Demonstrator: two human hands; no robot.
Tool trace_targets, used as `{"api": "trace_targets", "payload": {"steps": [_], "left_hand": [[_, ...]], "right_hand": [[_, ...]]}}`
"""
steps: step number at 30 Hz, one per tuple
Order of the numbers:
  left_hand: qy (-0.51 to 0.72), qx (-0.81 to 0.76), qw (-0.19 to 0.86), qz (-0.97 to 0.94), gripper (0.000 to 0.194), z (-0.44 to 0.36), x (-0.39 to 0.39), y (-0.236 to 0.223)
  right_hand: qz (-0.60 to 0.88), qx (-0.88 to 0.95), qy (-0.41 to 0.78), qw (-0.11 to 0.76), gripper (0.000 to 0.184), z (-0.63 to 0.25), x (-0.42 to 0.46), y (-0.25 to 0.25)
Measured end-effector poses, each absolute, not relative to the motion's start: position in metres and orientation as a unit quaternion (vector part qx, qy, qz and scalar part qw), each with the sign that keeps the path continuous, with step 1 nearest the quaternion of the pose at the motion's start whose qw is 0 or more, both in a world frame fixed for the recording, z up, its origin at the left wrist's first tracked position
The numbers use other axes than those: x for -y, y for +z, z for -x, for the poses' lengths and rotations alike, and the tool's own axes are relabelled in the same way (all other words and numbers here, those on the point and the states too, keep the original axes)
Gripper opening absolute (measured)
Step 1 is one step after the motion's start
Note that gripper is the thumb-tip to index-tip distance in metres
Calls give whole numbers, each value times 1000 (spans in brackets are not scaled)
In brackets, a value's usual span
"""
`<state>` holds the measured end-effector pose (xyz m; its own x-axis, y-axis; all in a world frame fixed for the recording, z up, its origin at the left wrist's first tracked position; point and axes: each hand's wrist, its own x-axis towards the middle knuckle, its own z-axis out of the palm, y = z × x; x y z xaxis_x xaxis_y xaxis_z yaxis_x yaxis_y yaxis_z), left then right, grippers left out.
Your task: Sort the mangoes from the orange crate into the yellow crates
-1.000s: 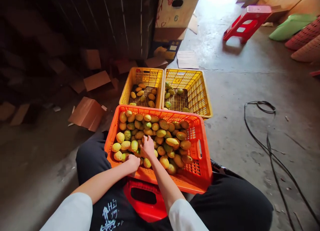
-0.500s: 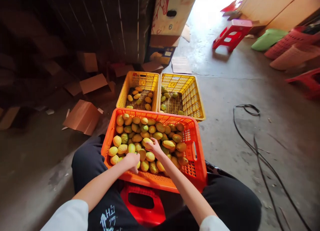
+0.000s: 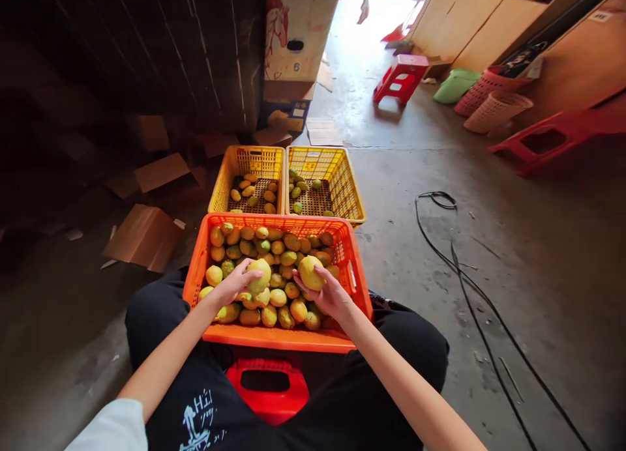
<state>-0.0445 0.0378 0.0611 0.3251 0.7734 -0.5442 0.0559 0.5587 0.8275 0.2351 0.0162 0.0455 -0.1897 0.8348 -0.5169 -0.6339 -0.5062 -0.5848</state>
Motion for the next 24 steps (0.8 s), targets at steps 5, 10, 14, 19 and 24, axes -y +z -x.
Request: {"api": "trace_targets", "payload": {"steps": [5, 10, 14, 19, 24], "left_hand": [[312, -497, 753, -297, 63, 47, -29, 62], [356, -453, 770, -273, 61, 40, -34, 61], [381, -460, 766, -236, 63, 33, -35, 51], [406, -451, 779, -159, 61, 30, -33, 33], [419, -452, 772, -156, 59, 27, -29, 21]], "right_hand": [[473, 176, 711, 490, 43, -235, -3, 44], [462, 212, 715, 480, 52, -208, -8, 46], [455, 187, 735, 467, 63, -198, -9, 45], [449, 131, 768, 439, 59, -201, -4, 36], [452, 123, 772, 429, 56, -201, -4, 31]]}}
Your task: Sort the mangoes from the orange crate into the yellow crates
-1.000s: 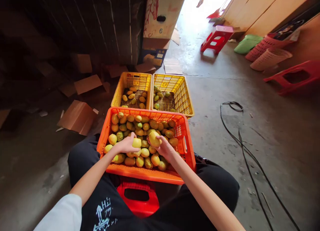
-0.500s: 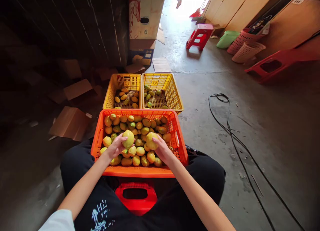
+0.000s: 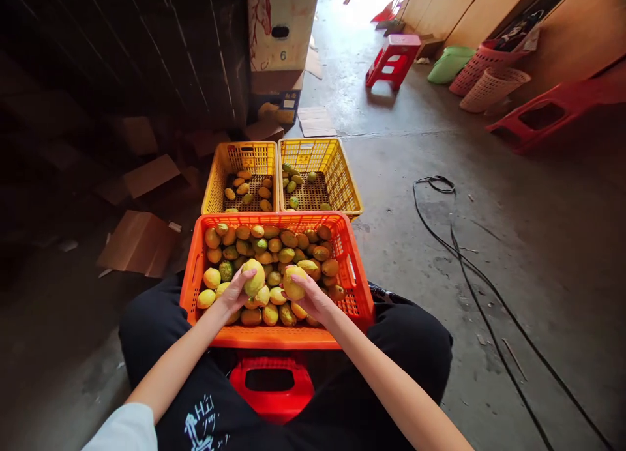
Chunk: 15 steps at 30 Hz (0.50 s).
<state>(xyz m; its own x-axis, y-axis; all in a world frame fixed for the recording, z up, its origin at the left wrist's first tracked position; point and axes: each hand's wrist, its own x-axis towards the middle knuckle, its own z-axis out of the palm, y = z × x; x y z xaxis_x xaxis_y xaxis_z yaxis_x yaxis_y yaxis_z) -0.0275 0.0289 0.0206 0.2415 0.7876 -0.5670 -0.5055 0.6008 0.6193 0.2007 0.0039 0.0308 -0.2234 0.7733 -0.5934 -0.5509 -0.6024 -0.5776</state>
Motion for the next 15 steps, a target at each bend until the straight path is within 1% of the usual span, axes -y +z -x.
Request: {"api": "trace_targets", "payload": {"steps": [3, 5, 9, 11, 15], "left_hand": [[403, -479, 763, -158, 49, 26, -26, 20], [394, -487, 762, -161, 45, 24, -25, 23], [397, -481, 761, -180, 56, 19, -26, 32], [393, -486, 760, -176, 58, 16, -27, 36], [385, -496, 764, -147, 51, 14, -29, 41]], "right_hand": [[455, 99, 771, 435, 51, -201, -5, 28], [463, 96, 760, 446, 45, -201, -6, 24], [479, 99, 733, 473, 29, -200, -8, 16], [480, 85, 730, 479, 24, -200, -9, 13], [478, 54, 741, 469, 22, -201, -11, 10]]}}
